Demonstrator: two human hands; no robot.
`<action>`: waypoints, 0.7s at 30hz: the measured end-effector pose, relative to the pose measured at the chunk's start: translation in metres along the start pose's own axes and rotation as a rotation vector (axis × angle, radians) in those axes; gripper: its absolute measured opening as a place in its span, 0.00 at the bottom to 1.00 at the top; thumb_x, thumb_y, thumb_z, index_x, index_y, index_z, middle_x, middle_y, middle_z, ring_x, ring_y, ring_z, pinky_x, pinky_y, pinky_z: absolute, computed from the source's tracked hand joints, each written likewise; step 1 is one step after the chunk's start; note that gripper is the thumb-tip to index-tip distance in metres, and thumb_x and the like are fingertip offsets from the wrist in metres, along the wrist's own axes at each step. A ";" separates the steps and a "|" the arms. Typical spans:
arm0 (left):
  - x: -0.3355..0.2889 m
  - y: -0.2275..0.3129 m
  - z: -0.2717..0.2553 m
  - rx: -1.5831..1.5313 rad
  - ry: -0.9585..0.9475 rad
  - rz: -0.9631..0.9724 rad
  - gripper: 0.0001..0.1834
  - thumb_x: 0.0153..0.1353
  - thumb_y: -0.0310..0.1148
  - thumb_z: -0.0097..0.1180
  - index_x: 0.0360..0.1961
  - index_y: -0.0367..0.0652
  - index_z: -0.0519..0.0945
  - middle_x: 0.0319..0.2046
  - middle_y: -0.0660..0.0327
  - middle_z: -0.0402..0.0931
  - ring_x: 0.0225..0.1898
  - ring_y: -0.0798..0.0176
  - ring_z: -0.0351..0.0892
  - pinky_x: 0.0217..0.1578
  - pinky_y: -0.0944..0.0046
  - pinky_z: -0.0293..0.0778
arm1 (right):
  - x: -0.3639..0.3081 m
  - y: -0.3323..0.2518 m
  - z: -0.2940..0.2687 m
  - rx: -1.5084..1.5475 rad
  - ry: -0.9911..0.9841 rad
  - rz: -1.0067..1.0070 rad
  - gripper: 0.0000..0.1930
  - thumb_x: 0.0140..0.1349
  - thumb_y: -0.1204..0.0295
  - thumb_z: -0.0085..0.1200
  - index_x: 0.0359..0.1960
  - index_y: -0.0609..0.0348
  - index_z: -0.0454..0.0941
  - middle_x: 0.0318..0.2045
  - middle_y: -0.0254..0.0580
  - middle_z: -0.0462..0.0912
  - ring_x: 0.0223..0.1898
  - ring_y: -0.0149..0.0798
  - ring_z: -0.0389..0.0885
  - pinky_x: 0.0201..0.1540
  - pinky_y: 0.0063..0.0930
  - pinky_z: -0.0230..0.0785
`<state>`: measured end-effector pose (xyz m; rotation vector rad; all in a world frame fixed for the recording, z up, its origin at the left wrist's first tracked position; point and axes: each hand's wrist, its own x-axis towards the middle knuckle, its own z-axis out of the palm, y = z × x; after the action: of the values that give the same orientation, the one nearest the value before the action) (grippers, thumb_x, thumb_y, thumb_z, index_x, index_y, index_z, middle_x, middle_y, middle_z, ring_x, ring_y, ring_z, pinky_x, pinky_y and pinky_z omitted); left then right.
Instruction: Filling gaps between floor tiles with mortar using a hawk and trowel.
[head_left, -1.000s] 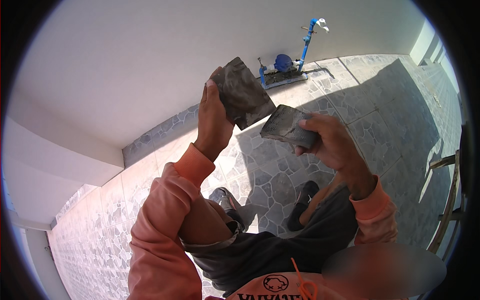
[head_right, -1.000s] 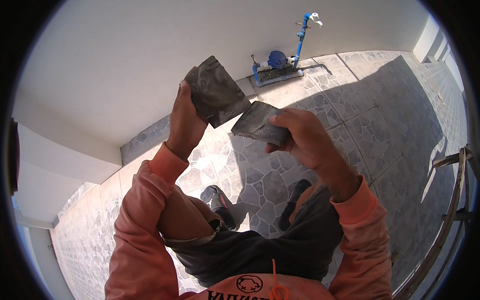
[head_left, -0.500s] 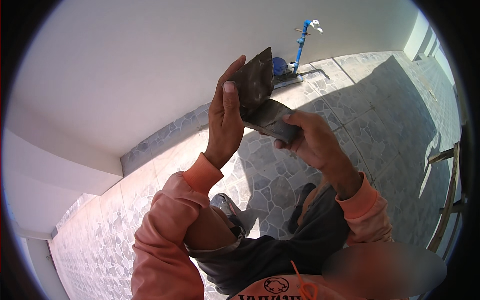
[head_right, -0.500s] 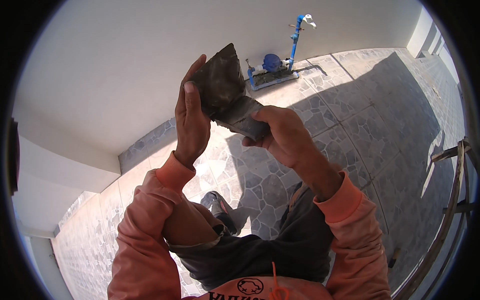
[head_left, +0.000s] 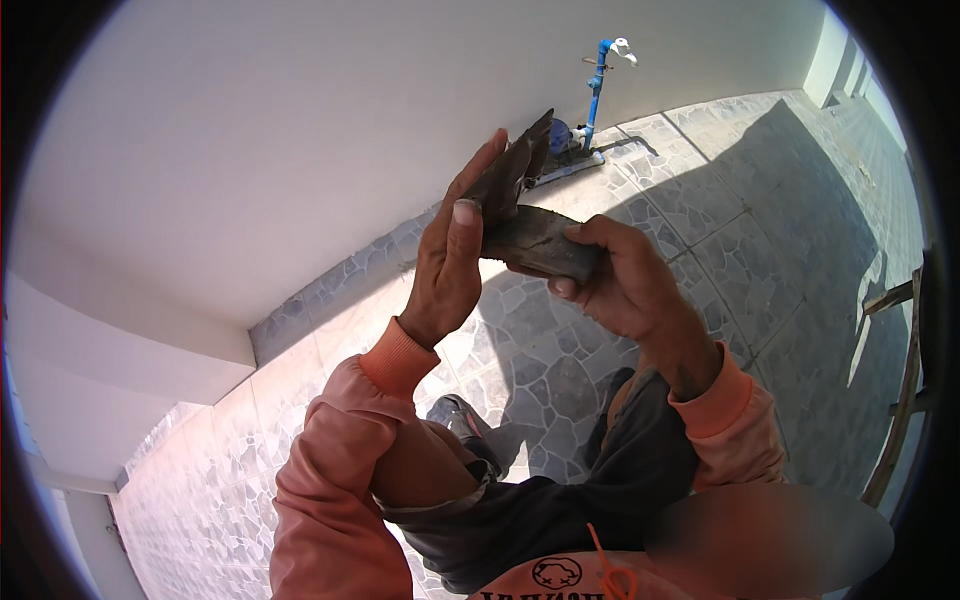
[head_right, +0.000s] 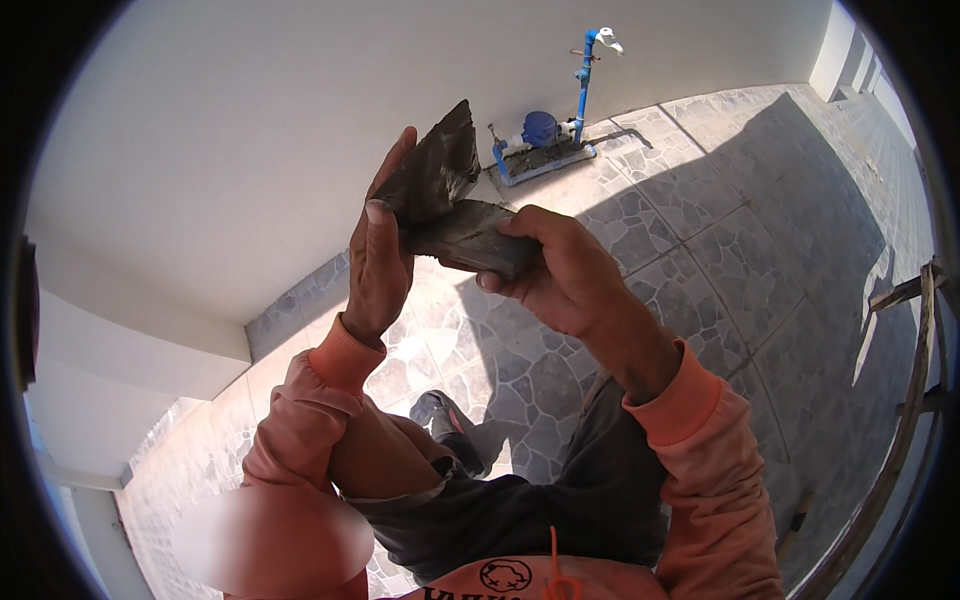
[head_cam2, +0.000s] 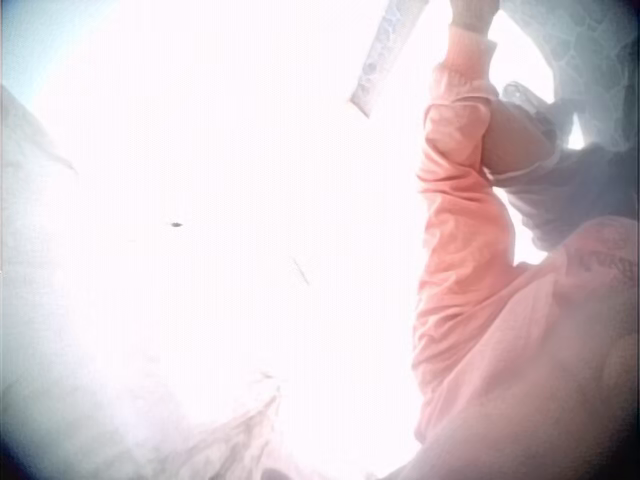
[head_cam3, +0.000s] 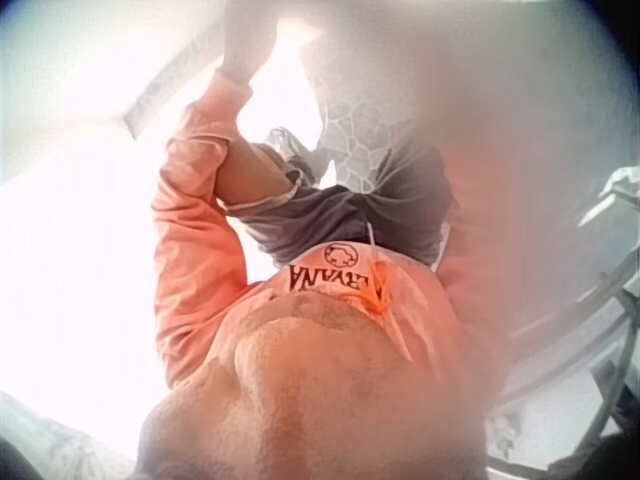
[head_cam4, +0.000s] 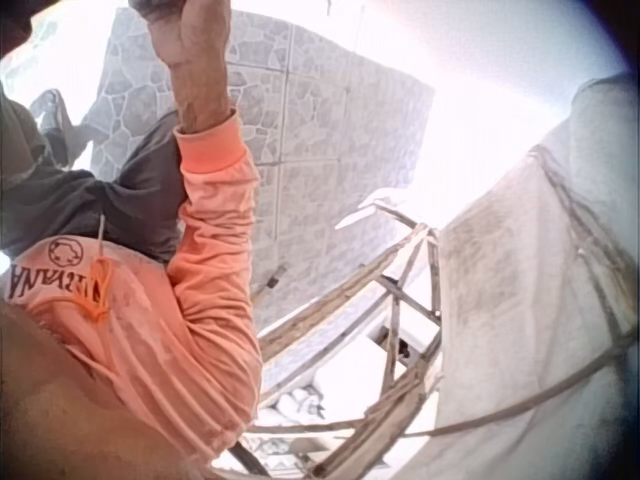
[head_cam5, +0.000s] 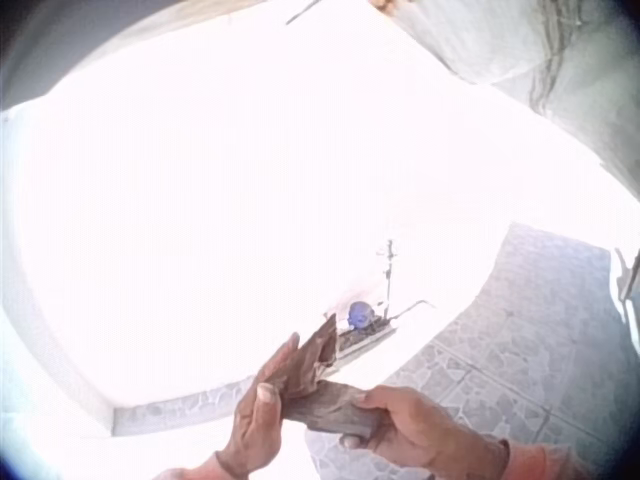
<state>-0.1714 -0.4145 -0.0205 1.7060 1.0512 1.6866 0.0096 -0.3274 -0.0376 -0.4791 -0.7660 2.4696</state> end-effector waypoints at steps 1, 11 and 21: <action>0.001 0.000 -0.001 0.011 -0.008 -0.004 0.37 0.78 0.56 0.29 0.75 0.39 0.56 0.74 0.51 0.57 0.74 0.51 0.58 0.71 0.54 0.56 | 0.001 -0.001 0.000 0.015 -0.023 0.000 0.16 0.67 0.72 0.49 0.49 0.74 0.72 0.43 0.55 0.82 0.39 0.43 0.81 0.36 0.35 0.75; 0.002 -0.005 -0.002 0.101 -0.017 0.048 0.39 0.77 0.58 0.30 0.76 0.37 0.55 0.73 0.47 0.58 0.74 0.48 0.57 0.71 0.54 0.55 | 0.000 -0.010 0.008 0.140 -0.157 -0.005 0.23 0.67 0.72 0.45 0.56 0.85 0.64 0.48 0.68 0.79 0.49 0.57 0.84 0.31 0.28 0.74; 0.003 -0.009 -0.002 0.162 -0.007 0.102 0.40 0.77 0.58 0.29 0.76 0.36 0.52 0.74 0.46 0.56 0.75 0.48 0.55 0.72 0.52 0.53 | 0.004 -0.014 0.007 0.255 -0.167 -0.024 0.29 0.69 0.72 0.42 0.62 0.90 0.53 0.54 0.79 0.72 0.55 0.60 0.80 0.24 0.19 0.79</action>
<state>-0.1752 -0.4069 -0.0260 1.8952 1.1416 1.6966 0.0077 -0.3182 -0.0244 -0.1709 -0.5050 2.5606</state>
